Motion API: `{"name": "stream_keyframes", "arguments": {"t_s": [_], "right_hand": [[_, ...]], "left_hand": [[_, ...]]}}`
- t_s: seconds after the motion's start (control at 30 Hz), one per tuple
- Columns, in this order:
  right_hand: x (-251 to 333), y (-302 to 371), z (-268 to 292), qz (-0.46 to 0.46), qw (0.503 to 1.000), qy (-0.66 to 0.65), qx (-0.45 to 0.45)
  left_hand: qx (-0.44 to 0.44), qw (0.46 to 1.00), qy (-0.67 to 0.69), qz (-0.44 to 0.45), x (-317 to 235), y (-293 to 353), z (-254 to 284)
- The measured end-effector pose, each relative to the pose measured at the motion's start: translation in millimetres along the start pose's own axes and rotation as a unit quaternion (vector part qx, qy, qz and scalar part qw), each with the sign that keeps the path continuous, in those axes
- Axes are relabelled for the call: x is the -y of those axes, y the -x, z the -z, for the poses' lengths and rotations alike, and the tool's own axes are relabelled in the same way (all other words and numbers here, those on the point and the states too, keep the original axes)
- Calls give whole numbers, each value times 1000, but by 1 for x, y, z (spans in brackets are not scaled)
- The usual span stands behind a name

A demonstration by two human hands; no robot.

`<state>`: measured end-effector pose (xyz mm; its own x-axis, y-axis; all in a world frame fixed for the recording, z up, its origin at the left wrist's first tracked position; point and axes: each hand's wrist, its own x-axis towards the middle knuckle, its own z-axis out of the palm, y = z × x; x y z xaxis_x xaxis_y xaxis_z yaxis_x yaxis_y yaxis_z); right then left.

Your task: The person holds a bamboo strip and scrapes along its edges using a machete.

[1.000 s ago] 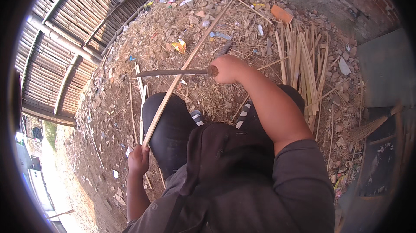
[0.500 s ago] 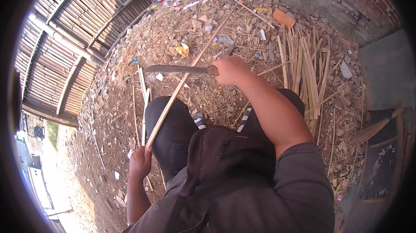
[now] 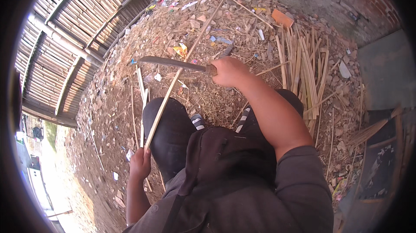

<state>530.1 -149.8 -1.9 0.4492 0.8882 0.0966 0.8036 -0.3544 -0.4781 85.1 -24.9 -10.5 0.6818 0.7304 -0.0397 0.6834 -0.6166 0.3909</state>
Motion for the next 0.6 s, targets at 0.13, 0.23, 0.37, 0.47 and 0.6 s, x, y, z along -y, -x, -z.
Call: {"name": "stream_keyframes", "arguments": {"t_s": [0.13, 0.23, 0.37, 0.47, 0.6], "right_hand": [[36, 8, 7, 133, 984, 119, 21], [-8, 5, 14, 45, 999, 12, 6], [-14, -3, 22, -43, 998, -46, -12], [7, 5, 18, -5, 1000, -4, -24], [43, 9, 16, 109, 985, 125, 46]], "left_hand": [[-19, 1000, 18, -16, -2, 2, -1], [-38, 998, 8, -40, 13, 4, -12], [-44, 998, -17, -32, 14, 5, -9], [-30, 999, -1, -26, 13, 4, -8], [-44, 998, 6, -44, 12, 9, -9]]}}
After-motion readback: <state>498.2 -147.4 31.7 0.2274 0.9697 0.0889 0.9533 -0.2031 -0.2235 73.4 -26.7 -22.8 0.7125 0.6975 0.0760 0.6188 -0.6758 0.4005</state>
